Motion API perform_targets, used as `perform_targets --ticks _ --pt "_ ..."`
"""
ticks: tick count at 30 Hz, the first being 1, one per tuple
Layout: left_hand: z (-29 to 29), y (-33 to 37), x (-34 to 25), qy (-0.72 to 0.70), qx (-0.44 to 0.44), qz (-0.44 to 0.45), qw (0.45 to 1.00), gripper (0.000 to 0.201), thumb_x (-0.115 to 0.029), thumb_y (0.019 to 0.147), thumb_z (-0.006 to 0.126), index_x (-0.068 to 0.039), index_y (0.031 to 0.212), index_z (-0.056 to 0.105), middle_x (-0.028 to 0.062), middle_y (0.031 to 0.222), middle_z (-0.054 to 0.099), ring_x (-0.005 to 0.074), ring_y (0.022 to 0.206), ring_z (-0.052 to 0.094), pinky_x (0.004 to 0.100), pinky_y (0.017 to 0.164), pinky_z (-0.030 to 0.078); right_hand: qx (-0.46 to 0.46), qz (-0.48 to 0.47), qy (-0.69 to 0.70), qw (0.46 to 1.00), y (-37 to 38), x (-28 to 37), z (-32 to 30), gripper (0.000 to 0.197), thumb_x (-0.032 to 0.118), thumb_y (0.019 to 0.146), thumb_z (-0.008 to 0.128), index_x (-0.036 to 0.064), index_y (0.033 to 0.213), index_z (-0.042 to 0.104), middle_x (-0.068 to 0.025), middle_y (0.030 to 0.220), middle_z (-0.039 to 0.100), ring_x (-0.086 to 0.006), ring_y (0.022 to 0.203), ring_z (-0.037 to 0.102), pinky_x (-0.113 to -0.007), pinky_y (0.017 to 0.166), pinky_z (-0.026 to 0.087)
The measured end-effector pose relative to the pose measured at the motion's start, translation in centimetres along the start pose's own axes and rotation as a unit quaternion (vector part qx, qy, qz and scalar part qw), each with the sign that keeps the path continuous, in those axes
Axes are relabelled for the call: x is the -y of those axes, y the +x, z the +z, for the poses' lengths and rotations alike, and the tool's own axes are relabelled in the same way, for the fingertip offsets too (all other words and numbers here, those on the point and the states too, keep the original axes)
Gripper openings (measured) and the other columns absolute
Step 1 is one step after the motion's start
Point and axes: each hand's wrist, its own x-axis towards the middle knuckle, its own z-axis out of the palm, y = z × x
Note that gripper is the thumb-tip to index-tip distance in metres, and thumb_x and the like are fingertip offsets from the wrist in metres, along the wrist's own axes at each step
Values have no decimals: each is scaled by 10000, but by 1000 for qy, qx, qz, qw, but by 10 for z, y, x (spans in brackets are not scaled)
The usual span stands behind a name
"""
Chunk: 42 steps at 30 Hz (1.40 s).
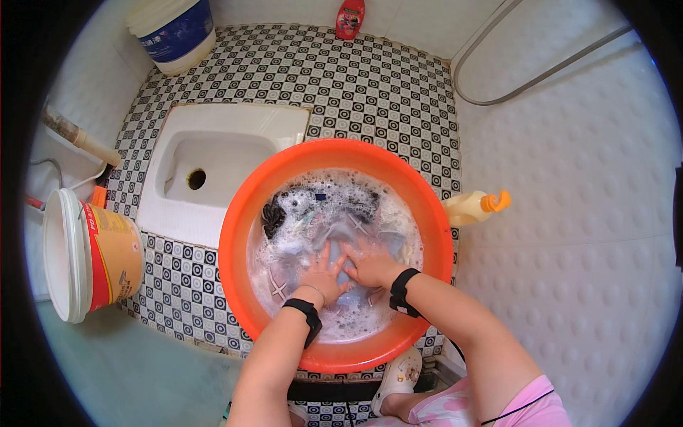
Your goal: The person washes several pieces of clothing by hand in a basin of soapy water, scrubbing different parts of the fabric and squeezing them.
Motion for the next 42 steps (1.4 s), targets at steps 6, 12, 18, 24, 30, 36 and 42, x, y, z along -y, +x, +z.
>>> perform_targets --ticks 6,12,18,24,30,36,42 --pt "-22 18 41 -128 -22 16 991 576 -329 885 526 -314 1429 338 96 1577 70 331 1271 459 581 1012 318 -179 33 163 970 30 9 -35 536 206 786 662 128 1263 432 -208 1230 486 -423 1142 493 -473 947 422" --pt "-21 -4 9 -306 -283 -328 848 722 -362 752 669 -165 1382 377 192 1386 309 438 1272 321 541 1046 287 -171 114 206 957 7 27 -21 695 288 656 788 35 1197 433 -247 1212 465 -433 1069 536 -468 904 471" --pt "-1 -18 7 -483 -246 -371 754 783 -401 743 667 -150 1409 340 196 1408 279 408 1262 349 458 1046 335 -64 54 245 966 2 33 -7 523 150 698 680 47 1172 483 -228 1053 592 -410 984 591 -433 882 474" --pt "12 -27 22 -581 -274 -352 680 770 -409 760 660 -138 1407 343 199 1407 266 373 1253 378 417 1031 362 -247 -13 208 946 -33 39 -72 324 102 751 567 43 1068 589 -235 956 625 -420 909 600 -472 812 483" --pt "-12 -40 4 -428 -307 -345 777 763 -402 769 672 -154 1404 330 247 1460 187 428 1324 270 441 1082 291 -419 -56 279 863 -62 27 -164 186 54 756 550 12 935 575 -208 885 610 -394 853 587 -443 752 477" --pt "40 -12 41 -605 -284 -257 698 933 -286 670 760 -40 1420 263 274 1421 304 367 1305 352 394 1059 333 -458 -70 345 816 -62 28 -186 233 80 800 550 5 1019 523 -192 835 614 -349 795 604 -389 717 485" --pt "110 34 79 -611 -138 -183 758 691 -288 765 659 125 1272 434 268 1148 592 363 1088 579 371 949 436 -301 50 480 822 -13 -26 -81 396 139 827 569 24 1197 489 -238 939 638 -343 914 633 -383 791 498"
